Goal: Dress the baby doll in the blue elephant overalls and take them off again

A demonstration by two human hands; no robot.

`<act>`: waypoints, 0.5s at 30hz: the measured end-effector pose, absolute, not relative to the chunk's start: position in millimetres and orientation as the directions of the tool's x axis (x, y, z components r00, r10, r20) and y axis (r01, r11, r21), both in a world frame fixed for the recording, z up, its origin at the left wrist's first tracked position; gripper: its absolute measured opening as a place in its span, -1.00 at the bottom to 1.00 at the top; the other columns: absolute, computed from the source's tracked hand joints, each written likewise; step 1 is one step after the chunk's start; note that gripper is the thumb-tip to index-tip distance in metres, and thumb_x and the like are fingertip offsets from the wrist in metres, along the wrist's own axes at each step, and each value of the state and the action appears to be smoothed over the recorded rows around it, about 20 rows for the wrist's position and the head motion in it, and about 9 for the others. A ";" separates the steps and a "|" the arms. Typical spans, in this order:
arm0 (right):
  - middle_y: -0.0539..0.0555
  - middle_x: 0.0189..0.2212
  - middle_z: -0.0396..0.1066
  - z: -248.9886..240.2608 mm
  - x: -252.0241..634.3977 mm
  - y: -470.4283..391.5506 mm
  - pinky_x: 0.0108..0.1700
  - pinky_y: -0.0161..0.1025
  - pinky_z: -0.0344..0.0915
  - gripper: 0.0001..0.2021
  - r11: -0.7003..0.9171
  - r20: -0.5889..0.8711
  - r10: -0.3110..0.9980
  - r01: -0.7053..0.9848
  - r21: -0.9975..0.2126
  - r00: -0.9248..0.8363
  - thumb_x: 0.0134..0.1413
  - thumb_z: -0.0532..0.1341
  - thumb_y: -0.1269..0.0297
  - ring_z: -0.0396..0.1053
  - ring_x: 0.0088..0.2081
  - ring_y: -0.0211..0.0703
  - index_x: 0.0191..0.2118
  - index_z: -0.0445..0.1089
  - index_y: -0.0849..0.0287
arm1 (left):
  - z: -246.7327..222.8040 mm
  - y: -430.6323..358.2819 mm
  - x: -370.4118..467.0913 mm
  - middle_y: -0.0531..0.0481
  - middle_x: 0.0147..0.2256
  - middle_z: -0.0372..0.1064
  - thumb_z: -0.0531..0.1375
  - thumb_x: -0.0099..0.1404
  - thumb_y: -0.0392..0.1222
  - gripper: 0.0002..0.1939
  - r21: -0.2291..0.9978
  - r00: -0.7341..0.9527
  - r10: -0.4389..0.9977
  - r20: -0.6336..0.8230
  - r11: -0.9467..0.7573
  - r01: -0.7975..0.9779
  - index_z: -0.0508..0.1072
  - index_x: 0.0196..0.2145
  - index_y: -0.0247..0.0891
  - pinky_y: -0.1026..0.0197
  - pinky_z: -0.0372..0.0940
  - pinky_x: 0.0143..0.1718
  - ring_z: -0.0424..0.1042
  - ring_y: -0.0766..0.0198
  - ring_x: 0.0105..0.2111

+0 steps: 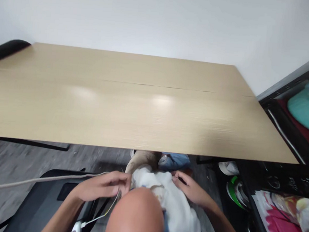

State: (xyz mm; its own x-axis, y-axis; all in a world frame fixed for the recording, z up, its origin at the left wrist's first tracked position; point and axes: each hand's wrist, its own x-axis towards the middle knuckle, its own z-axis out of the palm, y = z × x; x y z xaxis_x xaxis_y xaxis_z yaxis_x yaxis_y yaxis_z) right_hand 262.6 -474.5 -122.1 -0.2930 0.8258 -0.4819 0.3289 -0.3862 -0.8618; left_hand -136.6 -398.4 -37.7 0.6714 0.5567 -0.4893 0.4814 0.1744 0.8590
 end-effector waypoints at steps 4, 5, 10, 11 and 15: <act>-0.03 -0.26 0.44 -126.5 276.6 -469.2 -0.07 -0.18 0.39 -0.19 -0.521 -0.563 0.767 0.213 -0.826 -0.309 0.23 0.35 -0.74 0.34 -0.21 -0.12 -0.26 0.24 0.00 | -17.8 -386.0 -99.6 -0.21 -0.14 0.74 0.54 0.35 0.66 -0.26 0.973 0.878 0.427 -0.216 0.166 0.159 0.68 -0.18 -0.14 -0.09 0.59 0.11 0.71 -0.08 -0.08; -0.06 -0.29 0.40 -128.0 280.1 -468.5 -0.11 -0.20 0.34 -0.18 -0.536 -0.574 0.761 0.203 -0.819 -0.302 0.19 0.38 -0.75 0.29 -0.24 -0.15 -0.27 0.24 0.00 | -13.8 -382.3 -88.8 -0.20 -0.13 0.74 0.60 0.33 0.56 -0.33 0.986 0.872 0.461 -0.162 0.112 0.125 0.70 -0.16 -0.13 -0.09 0.59 0.12 0.71 -0.08 -0.08; -0.11 -0.33 0.30 -119.7 297.8 -466.9 -0.28 -0.25 0.18 -0.20 -0.579 -0.605 0.743 0.177 -0.796 -0.287 0.16 0.42 -0.72 0.13 -0.33 -0.21 -0.23 0.27 0.00 | 1.6 -366.3 -38.8 -0.22 0.13 0.78 0.76 0.27 0.20 -0.43 0.993 0.919 0.378 0.111 -0.015 -0.114 0.77 0.08 -0.09 -0.21 0.52 0.43 0.74 -0.21 0.20; -0.10 -0.34 0.29 -113.5 300.3 -467.2 -0.28 -0.25 0.19 -0.21 -0.577 -0.605 0.742 0.185 -0.795 -0.288 0.17 0.42 -0.71 0.14 -0.33 -0.20 -0.24 0.28 0.00 | 3.9 -364.9 -30.2 -0.23 0.19 0.78 0.75 0.30 0.18 -0.41 0.989 0.935 0.327 0.140 0.006 -0.150 0.78 0.14 -0.09 -0.22 0.48 0.50 0.73 -0.23 0.27; -0.04 -0.33 0.40 -85.1 302.4 -469.0 -0.22 -0.21 0.39 -0.28 -0.503 -0.578 0.778 0.306 -0.808 -0.248 0.30 0.38 -0.64 0.32 -0.30 -0.14 -0.26 0.41 0.02 | 15.9 -362.9 1.5 -0.27 0.39 0.70 0.70 0.30 0.33 -0.24 0.977 0.978 0.162 0.135 0.142 -0.158 0.79 0.28 -0.16 -0.21 0.26 0.72 0.62 -0.36 0.49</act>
